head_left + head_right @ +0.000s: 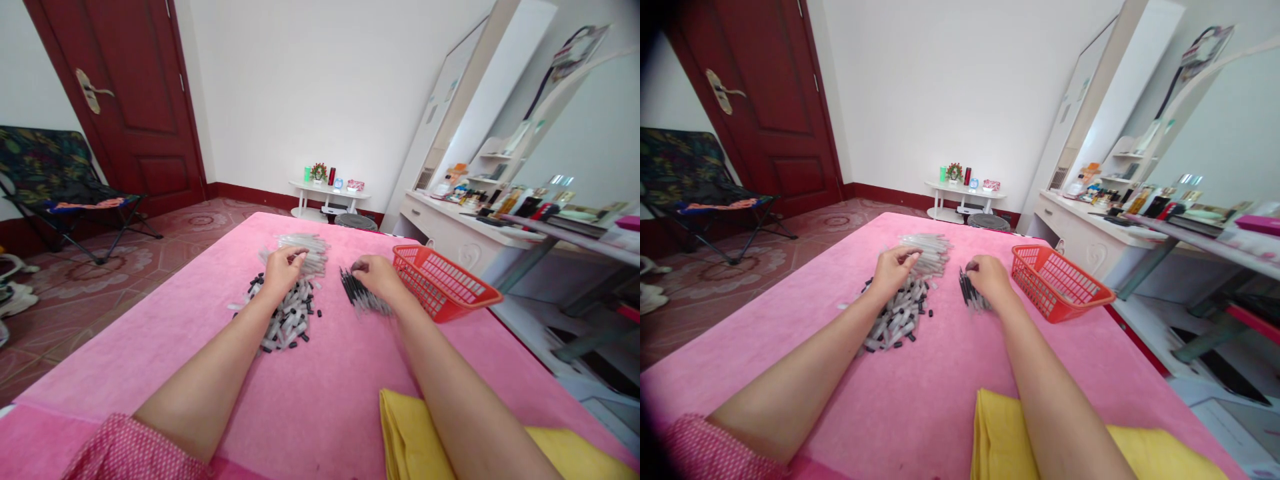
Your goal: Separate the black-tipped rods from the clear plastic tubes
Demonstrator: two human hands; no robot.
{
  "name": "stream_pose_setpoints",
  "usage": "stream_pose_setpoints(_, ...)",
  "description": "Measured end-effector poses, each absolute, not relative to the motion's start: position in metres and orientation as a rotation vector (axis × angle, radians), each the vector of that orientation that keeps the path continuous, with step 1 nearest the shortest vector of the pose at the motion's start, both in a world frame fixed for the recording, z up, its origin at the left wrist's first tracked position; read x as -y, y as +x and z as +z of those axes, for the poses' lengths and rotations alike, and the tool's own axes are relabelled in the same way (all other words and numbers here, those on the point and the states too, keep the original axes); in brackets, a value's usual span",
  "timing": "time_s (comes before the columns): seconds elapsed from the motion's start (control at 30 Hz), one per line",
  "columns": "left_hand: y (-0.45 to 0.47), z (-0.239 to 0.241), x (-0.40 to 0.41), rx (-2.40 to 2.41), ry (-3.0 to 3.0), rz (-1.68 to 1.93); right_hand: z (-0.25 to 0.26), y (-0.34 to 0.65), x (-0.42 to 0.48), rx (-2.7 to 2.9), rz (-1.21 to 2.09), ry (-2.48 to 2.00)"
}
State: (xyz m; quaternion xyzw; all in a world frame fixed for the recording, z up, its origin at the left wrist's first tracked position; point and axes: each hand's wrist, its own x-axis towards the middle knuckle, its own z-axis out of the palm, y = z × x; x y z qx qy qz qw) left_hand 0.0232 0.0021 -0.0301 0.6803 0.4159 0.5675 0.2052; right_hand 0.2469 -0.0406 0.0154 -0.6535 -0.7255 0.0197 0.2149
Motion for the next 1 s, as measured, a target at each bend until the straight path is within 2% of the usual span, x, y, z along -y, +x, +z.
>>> stream_pose_setpoints(0.2,0.023,-0.033,-0.004,-1.157,1.85,1.574,-0.014,0.192,0.054,2.317,0.051,-1.485)
stream_pose_setpoints(0.57,0.02,-0.043,-0.009,-1.215,1.87,1.559,-0.029,0.188,0.052,2.274,-0.249,-1.646)
stream_pose_setpoints(0.77,0.014,-0.039,-0.005,-1.565,1.922,1.61,-0.034,0.195,0.05,2.182,-0.259,-1.788)
stream_pose_setpoints(1.0,0.004,-0.045,-0.013,-1.817,1.66,1.653,-0.041,0.193,0.042,2.24,-0.18,-1.467)
